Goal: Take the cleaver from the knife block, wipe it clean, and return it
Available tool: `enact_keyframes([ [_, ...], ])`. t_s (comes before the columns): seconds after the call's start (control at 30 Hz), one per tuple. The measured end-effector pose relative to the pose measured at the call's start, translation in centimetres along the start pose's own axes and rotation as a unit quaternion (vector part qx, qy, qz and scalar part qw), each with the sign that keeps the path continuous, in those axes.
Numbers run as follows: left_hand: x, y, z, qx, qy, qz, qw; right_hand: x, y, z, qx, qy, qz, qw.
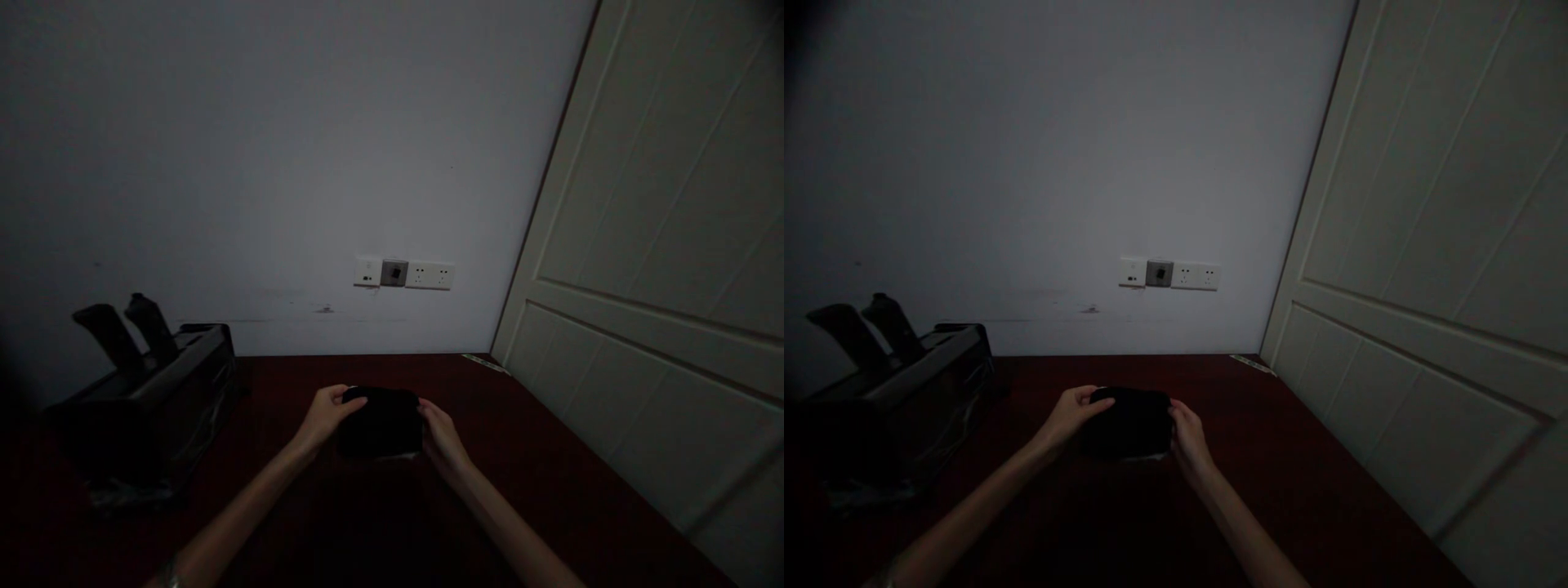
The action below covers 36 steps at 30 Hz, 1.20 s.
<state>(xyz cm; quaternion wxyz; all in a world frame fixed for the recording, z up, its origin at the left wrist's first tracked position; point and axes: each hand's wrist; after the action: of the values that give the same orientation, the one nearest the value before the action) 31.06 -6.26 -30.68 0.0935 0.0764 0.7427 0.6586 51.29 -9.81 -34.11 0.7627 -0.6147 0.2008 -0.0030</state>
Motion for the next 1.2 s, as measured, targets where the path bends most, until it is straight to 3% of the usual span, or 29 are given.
enact_keyframes([
  [0.17, -2.0, -1.4, 0.0, -0.021, 0.009, 0.002, 1.000, -0.2, -0.8, -0.4, -0.002, -0.029, 0.054, 0.998],
  [0.27, -2.9, -2.0, 0.2, -0.026, 0.025, -0.024, 0.999, 0.3, -1.5, -0.3, -0.015, -0.058, 0.044, 0.997],
  [0.33, -3.1, -2.2, 0.1, -0.003, 0.009, -0.050, 0.999, 1.1, -2.0, -0.1, -0.014, -0.045, 0.020, 0.999],
  [0.5, -3.4, -2.7, -0.7, 0.139, -0.185, -0.080, 0.970, 4.1, -3.6, 0.3, 0.012, -0.001, -0.033, 0.999],
  [0.57, -3.9, -3.1, -0.8, 0.154, -0.219, -0.077, 0.960, 5.4, -4.3, 0.2, 0.008, -0.021, -0.077, 0.997],
  [0.77, -6.8, -5.1, -0.7, 0.118, -0.130, -0.019, 0.984, 10.0, -5.9, -1.1, -0.048, -0.105, -0.165, 0.979],
  [0.97, -10.6, -8.0, -3.0, 0.051, -0.164, 0.085, 0.981, 15.0, -6.4, -2.7, -0.132, -0.127, -0.242, 0.953],
  [1.07, -12.3, -8.9, -4.5, 0.038, -0.183, 0.140, 0.972, 17.4, -6.2, -3.3, -0.105, -0.115, -0.311, 0.938],
  [1.2, -14.2, -8.8, -6.2, -0.027, -0.209, 0.318, 0.925, 20.0, -5.7, -4.8, -0.022, -0.105, -0.498, 0.861],
])
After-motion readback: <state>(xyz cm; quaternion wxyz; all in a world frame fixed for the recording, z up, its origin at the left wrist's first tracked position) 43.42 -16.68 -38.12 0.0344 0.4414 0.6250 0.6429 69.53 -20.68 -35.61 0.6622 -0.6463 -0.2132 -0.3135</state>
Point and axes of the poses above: each hand's wrist, its own z-axis towards the middle knuckle, its own x-axis out of the back of the hand, y = z × x, and after that the axes turned 10 degrees about x, right-handed
